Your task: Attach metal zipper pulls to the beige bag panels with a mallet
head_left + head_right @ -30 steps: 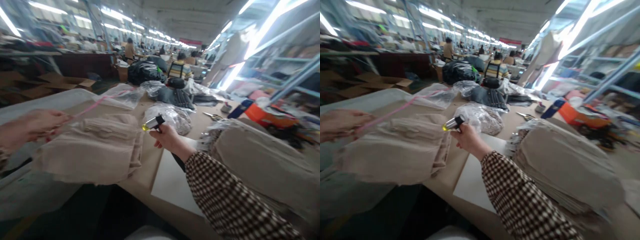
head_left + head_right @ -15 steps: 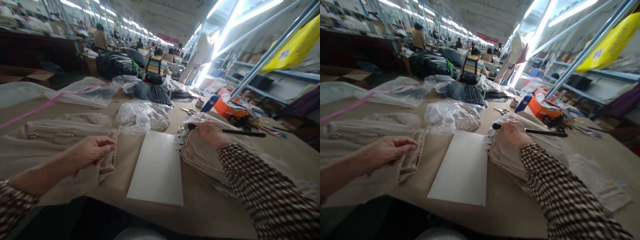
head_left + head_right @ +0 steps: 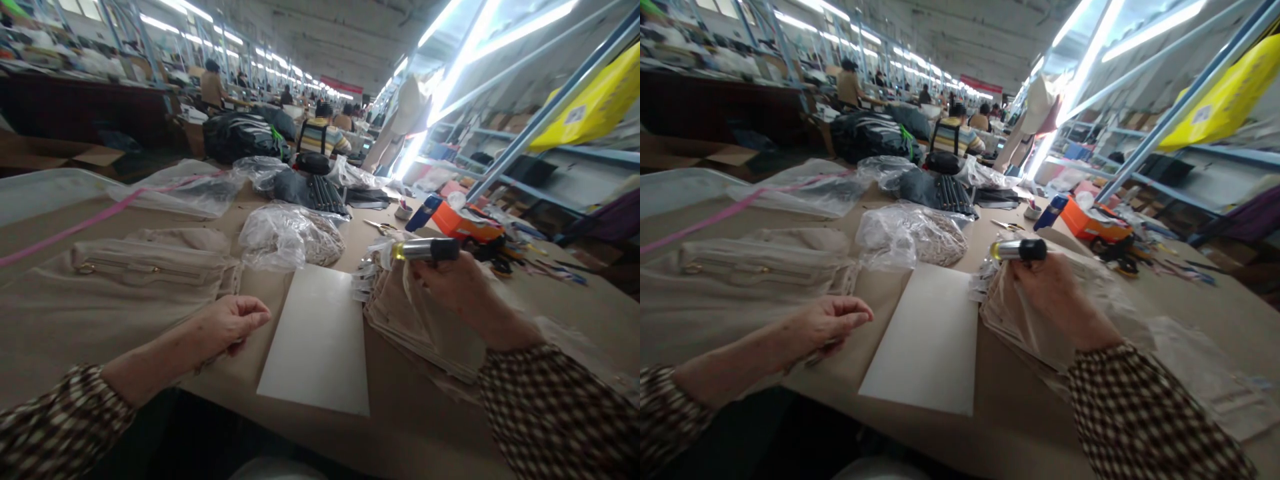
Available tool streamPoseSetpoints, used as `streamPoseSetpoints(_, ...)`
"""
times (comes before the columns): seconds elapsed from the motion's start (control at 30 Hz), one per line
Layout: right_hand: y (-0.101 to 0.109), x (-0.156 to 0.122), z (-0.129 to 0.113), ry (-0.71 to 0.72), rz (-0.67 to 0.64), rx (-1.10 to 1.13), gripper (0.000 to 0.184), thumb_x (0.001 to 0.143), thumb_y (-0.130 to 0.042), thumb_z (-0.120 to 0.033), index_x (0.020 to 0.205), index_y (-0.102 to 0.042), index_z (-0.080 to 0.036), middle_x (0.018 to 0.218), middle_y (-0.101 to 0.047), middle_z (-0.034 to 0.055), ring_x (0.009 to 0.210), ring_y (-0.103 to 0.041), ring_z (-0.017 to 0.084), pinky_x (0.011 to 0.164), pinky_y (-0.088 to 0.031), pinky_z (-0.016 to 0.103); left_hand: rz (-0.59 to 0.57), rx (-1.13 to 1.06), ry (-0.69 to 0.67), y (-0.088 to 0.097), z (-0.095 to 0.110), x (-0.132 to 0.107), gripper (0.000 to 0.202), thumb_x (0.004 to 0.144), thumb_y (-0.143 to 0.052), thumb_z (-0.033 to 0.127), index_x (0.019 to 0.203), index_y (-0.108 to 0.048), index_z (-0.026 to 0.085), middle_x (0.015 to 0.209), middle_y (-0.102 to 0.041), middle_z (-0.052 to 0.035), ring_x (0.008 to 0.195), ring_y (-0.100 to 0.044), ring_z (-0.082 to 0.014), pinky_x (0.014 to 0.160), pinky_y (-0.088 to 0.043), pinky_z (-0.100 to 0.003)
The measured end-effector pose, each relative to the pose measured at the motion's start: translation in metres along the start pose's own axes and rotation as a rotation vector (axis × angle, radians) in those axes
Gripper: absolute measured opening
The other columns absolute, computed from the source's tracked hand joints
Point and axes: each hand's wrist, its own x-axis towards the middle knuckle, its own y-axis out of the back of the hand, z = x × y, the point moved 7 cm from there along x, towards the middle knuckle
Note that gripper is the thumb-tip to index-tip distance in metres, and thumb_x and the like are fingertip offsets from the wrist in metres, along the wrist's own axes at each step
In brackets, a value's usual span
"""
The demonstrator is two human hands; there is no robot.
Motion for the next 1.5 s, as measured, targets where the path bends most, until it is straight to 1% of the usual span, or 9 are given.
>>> streamPoseSetpoints(0.2, -0.125, -0.048, -0.109, 0.118, -0.484, 0.679, 0.017, 0.084, -0.050, -0.031, 0.074, -0.055, -0.018, 0.063, -0.055, -0.0012, 0.051, -0.046, 0.008, 0.045, -0.034, 0.018, 0.019, -0.337, -0.027, -0.005, 0.020, -0.001, 0.021, 0.078, -0.062, 0.036, 0.085, -0.054, 0.018, 0.050, -0.042, 0.0066, 0.036, -0.043, -0.0076, 0.030, -0.024, -0.014)
streamPoseSetpoints(0.3, -0.186, -0.060, -0.136, -0.009, -0.764, 0.842, 0.011, 0.079, -0.057, -0.027, 0.080, -0.058, -0.016, 0.065, -0.058, -0.0019, 0.050, -0.053, 0.008, 0.042, -0.036, 0.016, 0.070, -0.440, -0.038, 0.000, 0.026, 0.001, 0.015, 0.081, -0.059, 0.029, 0.086, -0.051, 0.018, 0.053, -0.043, 0.0063, 0.037, -0.046, -0.0080, 0.029, -0.026, -0.013)
streamPoseSetpoints(0.37, -0.204, -0.061, -0.137, -0.140, -0.874, 0.870, 0.016, 0.076, -0.060, -0.024, 0.090, -0.059, -0.016, 0.068, -0.061, -0.0009, 0.050, -0.059, 0.011, 0.042, -0.042, 0.017, 0.063, -0.463, -0.027, -0.002, 0.024, 0.004, 0.012, 0.084, -0.057, 0.027, 0.088, -0.050, 0.019, 0.055, -0.042, 0.0063, 0.037, -0.046, -0.0074, 0.029, -0.025, -0.012)
streamPoseSetpoints(0.57, -0.161, -0.038, -0.116, -0.174, -0.578, 0.925, 0.017, 0.072, -0.063, -0.032, 0.077, -0.058, -0.017, 0.051, -0.054, -0.0054, 0.030, -0.033, 0.003, 0.030, -0.023, 0.017, 0.030, -0.525, 0.038, -0.035, 0.012, 0.020, 0.007, 0.088, -0.045, 0.022, 0.094, -0.048, 0.021, 0.063, -0.045, 0.0059, 0.037, -0.047, -0.0056, 0.032, -0.027, -0.013)
streamPoseSetpoints(0.8, -0.144, -0.043, -0.111, -0.016, -0.492, 0.829, 0.014, 0.068, -0.065, -0.031, 0.064, -0.058, -0.019, 0.059, -0.061, -0.0003, 0.055, -0.057, 0.014, 0.051, -0.045, 0.024, -0.084, -0.575, 0.075, -0.091, 0.027, 0.022, 0.008, 0.078, -0.050, 0.025, 0.079, -0.049, 0.017, 0.053, -0.044, 0.0042, 0.037, -0.045, -0.0078, 0.032, -0.025, -0.015)
streamPoseSetpoints(1.03, -0.129, -0.027, -0.083, -0.072, -0.355, 0.802, 0.017, 0.072, -0.060, -0.029, 0.061, -0.056, -0.017, 0.051, -0.052, -0.0023, 0.044, -0.045, 0.008, 0.041, -0.033, 0.020, -0.231, -0.525, 0.050, -0.101, 0.023, 0.019, 0.029, 0.082, -0.057, 0.046, 0.087, -0.053, 0.018, 0.062, -0.051, 0.0036, 0.040, -0.049, -0.0072, 0.031, -0.026, -0.015)
streamPoseSetpoints(1.17, -0.128, -0.028, -0.075, -0.211, -0.398, 1.014, 0.021, 0.065, -0.067, -0.031, 0.059, -0.053, -0.017, 0.042, -0.038, -0.0080, 0.034, -0.027, 0.003, 0.033, -0.017, 0.020, -0.202, -0.495, 0.029, -0.103, 0.029, 0.022, 0.021, 0.083, -0.060, 0.033, 0.077, -0.048, 0.018, 0.058, -0.049, 0.0046, 0.036, -0.045, -0.0058, 0.030, -0.024, -0.014)
streamPoseSetpoints(1.33, -0.139, -0.036, -0.064, -0.310, -0.422, 1.241, 0.029, 0.059, -0.077, -0.032, 0.077, -0.061, -0.014, 0.058, -0.051, -0.0053, 0.040, -0.037, 0.003, 0.035, -0.025, 0.019, -0.127, -0.513, -0.036, -0.112, 0.039, 0.027, 0.014, 0.085, -0.055, 0.023, 0.074, -0.047, 0.018, 0.056, -0.048, 0.0047, 0.035, -0.044, -0.0064, 0.029, -0.020, -0.015)
streamPoseSetpoints(1.5, -0.152, -0.043, -0.050, -0.341, -0.435, 1.221, 0.032, 0.064, -0.074, -0.039, 0.071, -0.052, -0.017, 0.052, -0.045, -0.0074, 0.039, -0.039, 0.004, 0.035, -0.028, 0.018, -0.024, -0.410, -0.081, -0.113, 0.037, 0.035, 0.020, 0.086, -0.055, 0.026, 0.070, -0.048, 0.017, 0.050, -0.046, 0.0053, 0.034, -0.039, -0.0050, 0.031, -0.022, -0.016)
